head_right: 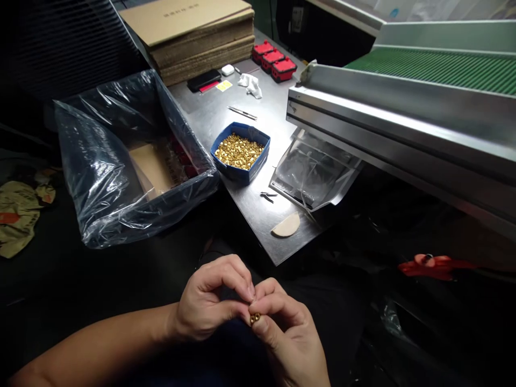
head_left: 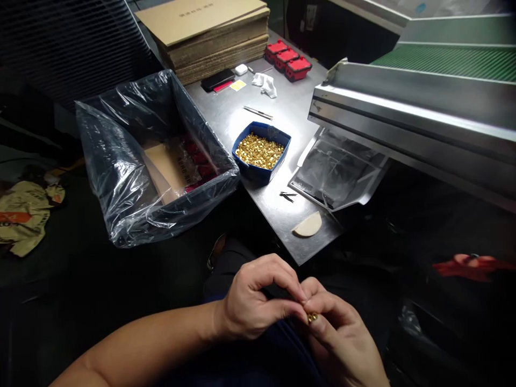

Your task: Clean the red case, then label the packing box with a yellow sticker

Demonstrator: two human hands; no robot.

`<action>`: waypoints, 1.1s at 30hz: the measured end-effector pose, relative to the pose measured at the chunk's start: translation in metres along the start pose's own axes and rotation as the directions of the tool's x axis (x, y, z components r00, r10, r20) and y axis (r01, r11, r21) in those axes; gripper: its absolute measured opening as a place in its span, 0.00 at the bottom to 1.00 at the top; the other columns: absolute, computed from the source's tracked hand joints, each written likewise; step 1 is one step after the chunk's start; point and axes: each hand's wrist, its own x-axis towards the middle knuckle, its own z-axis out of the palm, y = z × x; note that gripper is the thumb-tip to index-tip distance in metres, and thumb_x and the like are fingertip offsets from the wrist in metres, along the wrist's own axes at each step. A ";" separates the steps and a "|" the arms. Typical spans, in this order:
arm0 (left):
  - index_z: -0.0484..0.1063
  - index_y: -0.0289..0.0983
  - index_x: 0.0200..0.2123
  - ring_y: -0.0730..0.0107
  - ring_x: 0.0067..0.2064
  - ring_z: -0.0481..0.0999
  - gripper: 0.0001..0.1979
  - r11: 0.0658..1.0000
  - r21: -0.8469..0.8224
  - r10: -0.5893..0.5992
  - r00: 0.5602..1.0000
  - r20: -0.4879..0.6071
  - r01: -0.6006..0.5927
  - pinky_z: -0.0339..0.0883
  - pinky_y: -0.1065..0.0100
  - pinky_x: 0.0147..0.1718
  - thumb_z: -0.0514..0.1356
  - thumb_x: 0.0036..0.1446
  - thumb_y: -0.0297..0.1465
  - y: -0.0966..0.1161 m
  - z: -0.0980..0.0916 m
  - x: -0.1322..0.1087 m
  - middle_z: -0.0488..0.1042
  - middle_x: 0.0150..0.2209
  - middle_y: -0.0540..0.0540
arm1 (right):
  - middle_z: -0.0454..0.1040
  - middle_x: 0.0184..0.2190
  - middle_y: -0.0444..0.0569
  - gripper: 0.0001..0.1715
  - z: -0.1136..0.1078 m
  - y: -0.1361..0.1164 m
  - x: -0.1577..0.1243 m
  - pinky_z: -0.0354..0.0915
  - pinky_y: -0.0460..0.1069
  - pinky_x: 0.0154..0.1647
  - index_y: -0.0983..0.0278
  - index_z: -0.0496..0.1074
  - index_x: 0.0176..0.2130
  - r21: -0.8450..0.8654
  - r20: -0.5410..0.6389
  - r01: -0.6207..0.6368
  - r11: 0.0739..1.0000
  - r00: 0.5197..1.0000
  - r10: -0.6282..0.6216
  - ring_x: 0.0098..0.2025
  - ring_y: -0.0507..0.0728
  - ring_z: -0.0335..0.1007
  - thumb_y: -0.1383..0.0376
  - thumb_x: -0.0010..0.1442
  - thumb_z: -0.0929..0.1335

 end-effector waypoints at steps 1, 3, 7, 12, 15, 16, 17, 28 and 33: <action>0.81 0.35 0.32 0.71 0.33 0.77 0.08 0.999 0.008 0.034 0.999 0.014 -0.034 0.73 0.71 0.36 0.75 0.49 0.29 0.001 -0.002 0.001 0.79 0.30 0.45 | 0.70 0.33 0.46 0.03 0.001 -0.002 -0.002 0.70 0.46 0.36 0.56 0.82 0.32 -0.089 -0.019 0.052 0.995 0.998 -0.054 0.34 0.52 0.68 0.60 0.56 0.76; 0.80 0.34 0.31 0.71 0.32 0.77 0.08 0.997 0.017 0.078 0.997 0.019 -0.078 0.73 0.72 0.34 0.74 0.51 0.30 0.002 -0.006 0.001 0.79 0.29 0.44 | 0.71 0.34 0.46 0.01 0.004 -0.003 -0.005 0.70 0.46 0.36 0.55 0.82 0.34 -0.239 -0.047 0.141 0.961 0.987 -0.156 0.35 0.52 0.71 0.62 0.57 0.76; 0.80 0.33 0.30 0.72 0.31 0.76 0.09 0.996 0.005 0.088 0.996 -0.001 -0.088 0.72 0.72 0.33 0.74 0.52 0.32 0.004 -0.013 0.000 0.79 0.28 0.43 | 0.71 0.36 0.47 0.03 0.011 -0.002 -0.010 0.71 0.46 0.36 0.54 0.82 0.36 -0.331 -0.063 0.223 0.917 0.964 -0.258 0.36 0.53 0.72 0.63 0.58 0.75; 0.80 0.33 0.32 0.73 0.33 0.76 0.08 0.994 -0.035 0.101 0.995 0.011 -0.101 0.72 0.73 0.35 0.75 0.50 0.28 0.005 -0.021 -0.002 0.79 0.29 0.44 | 0.70 0.35 0.46 0.01 0.016 0.005 -0.007 0.70 0.46 0.38 0.55 0.81 0.34 -0.228 -0.032 0.126 0.966 0.990 -0.136 0.36 0.51 0.71 0.62 0.59 0.75; 0.81 0.35 0.39 0.72 0.35 0.78 0.12 0.992 -0.093 0.093 0.995 0.047 -0.088 0.75 0.72 0.37 0.75 0.49 0.25 0.008 -0.023 -0.003 0.78 0.34 0.45 | 0.70 0.34 0.45 0.05 0.018 0.014 -0.003 0.69 0.46 0.40 0.56 0.81 0.32 0.047 0.036 -0.031 0.998 0.999 0.030 0.37 0.51 0.69 0.59 0.55 0.77; 0.82 0.36 0.41 0.72 0.35 0.78 0.13 0.991 -0.113 0.084 0.994 0.075 -0.075 0.77 0.72 0.38 0.74 0.50 0.24 0.010 -0.023 -0.004 0.77 0.36 0.45 | 0.70 0.33 0.45 0.06 0.018 0.017 -0.001 0.69 0.47 0.40 0.56 0.81 0.31 0.144 0.070 -0.075 0.987 0.995 0.065 0.36 0.51 0.69 0.58 0.53 0.78; 0.82 0.37 0.41 0.71 0.36 0.79 0.13 0.990 -0.128 0.075 0.992 0.104 -0.061 0.78 0.71 0.38 0.73 0.51 0.23 0.011 -0.024 -0.004 0.76 0.37 0.44 | 0.71 0.33 0.45 0.08 0.020 0.021 -0.001 0.69 0.47 0.39 0.56 0.81 0.31 0.227 0.096 -0.104 0.968 0.992 0.084 0.36 0.51 0.69 0.58 0.51 0.79; 0.81 0.34 0.37 0.66 0.39 0.80 0.07 0.980 -0.010 0.194 0.939 0.283 -0.199 0.76 0.69 0.41 0.72 0.54 0.27 0.021 -0.026 0.007 0.79 0.35 0.41 | 0.71 0.26 0.43 0.16 0.027 0.021 -0.015 0.62 0.46 0.32 0.59 0.79 0.28 0.339 0.008 -0.114 0.934 0.993 0.119 0.28 0.49 0.64 0.58 0.42 0.82; 0.81 0.37 0.45 0.67 0.39 0.79 0.08 0.914 0.171 0.296 0.894 0.337 -0.368 0.73 0.69 0.41 0.65 0.62 0.29 0.027 -0.034 0.006 0.79 0.38 0.42 | 0.72 0.31 0.44 0.08 0.018 0.021 -0.002 0.66 0.47 0.36 0.56 0.81 0.31 0.135 0.070 0.057 0.989 0.995 -0.067 0.33 0.50 0.67 0.57 0.52 0.79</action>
